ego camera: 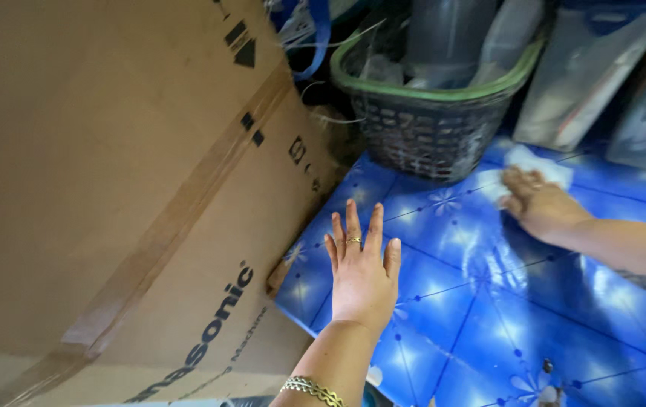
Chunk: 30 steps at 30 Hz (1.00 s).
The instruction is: The person wipes a blue patterned table surface using a white wipe. They move items such as a colorful mesh bag and a cardboard box aside to access different areas of the table, then continue wiping the surface.
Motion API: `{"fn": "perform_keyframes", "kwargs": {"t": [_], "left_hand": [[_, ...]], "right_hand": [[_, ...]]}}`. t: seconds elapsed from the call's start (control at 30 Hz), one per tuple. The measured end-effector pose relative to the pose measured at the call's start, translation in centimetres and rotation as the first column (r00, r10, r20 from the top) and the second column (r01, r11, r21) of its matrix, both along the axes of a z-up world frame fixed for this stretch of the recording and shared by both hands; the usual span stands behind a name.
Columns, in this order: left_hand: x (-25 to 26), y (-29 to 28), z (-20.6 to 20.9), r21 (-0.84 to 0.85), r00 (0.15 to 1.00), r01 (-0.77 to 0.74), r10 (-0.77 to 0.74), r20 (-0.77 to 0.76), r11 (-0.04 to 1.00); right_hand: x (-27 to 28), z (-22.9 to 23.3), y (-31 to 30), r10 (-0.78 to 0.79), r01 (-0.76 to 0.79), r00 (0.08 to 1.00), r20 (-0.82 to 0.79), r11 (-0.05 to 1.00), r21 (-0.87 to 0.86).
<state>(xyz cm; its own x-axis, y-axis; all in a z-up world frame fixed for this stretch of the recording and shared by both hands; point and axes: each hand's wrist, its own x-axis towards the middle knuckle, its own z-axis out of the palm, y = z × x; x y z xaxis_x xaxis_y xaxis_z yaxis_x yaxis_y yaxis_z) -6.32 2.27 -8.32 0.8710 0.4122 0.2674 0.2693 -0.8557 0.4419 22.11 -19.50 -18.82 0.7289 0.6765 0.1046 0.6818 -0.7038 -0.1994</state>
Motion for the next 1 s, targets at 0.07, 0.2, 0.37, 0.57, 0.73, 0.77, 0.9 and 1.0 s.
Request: {"fn": "perform_keyframes", "kwargs": {"t": [0.07, 0.2, 0.37, 0.57, 0.73, 0.77, 0.9, 1.0], "left_hand": [[0.6, -0.4, 0.2, 0.014, 1.000, 0.021, -0.021, 0.009, 1.000], [1.8, -1.6, 0.1, -0.003, 0.996, 0.073, -0.073, 0.044, 0.997], [3.6, -3.0, -0.5, 0.022, 0.981, 0.182, -0.183, 0.057, 0.983], [5.6, -4.4, -0.8, -0.003, 0.956, 0.276, -0.274, 0.102, 0.961], [6.1, -5.8, -0.7, -0.036, 0.937, 0.337, -0.331, 0.109, 0.941], [6.1, -6.0, -0.7, -0.044, 0.934, 0.347, -0.341, 0.107, 0.937], [6.9, -6.4, -0.5, -0.060, 0.919, 0.386, -0.378, 0.116, 0.921], [7.8, -6.1, -0.2, -0.047, 0.904, 0.414, -0.405, 0.133, 0.909]], "right_hand": [[-0.9, -0.4, -1.8, -0.111, 0.112, 0.994, -0.019, 0.993, 0.044], [-10.7, -1.3, -1.9, 0.070, -0.067, 0.995, 0.072, 0.997, -0.046], [-18.5, -2.6, -5.4, 0.359, -0.355, 0.926, -0.119, 0.933, 0.055], [-12.4, -2.4, -15.9, -0.183, 0.252, 0.948, -0.261, 0.931, 0.263], [-12.5, -2.7, -17.2, -0.538, 0.537, 0.842, 0.045, 0.843, 0.031], [-13.0, -3.0, -16.0, -0.564, 0.565, 0.822, 0.081, 0.825, 0.001], [-14.7, -3.4, -9.5, -0.139, 0.141, 0.988, -0.061, 0.990, 0.026], [-10.5, -2.0, -5.5, -0.061, 0.057, 0.990, -0.128, 0.998, -0.032]]}}
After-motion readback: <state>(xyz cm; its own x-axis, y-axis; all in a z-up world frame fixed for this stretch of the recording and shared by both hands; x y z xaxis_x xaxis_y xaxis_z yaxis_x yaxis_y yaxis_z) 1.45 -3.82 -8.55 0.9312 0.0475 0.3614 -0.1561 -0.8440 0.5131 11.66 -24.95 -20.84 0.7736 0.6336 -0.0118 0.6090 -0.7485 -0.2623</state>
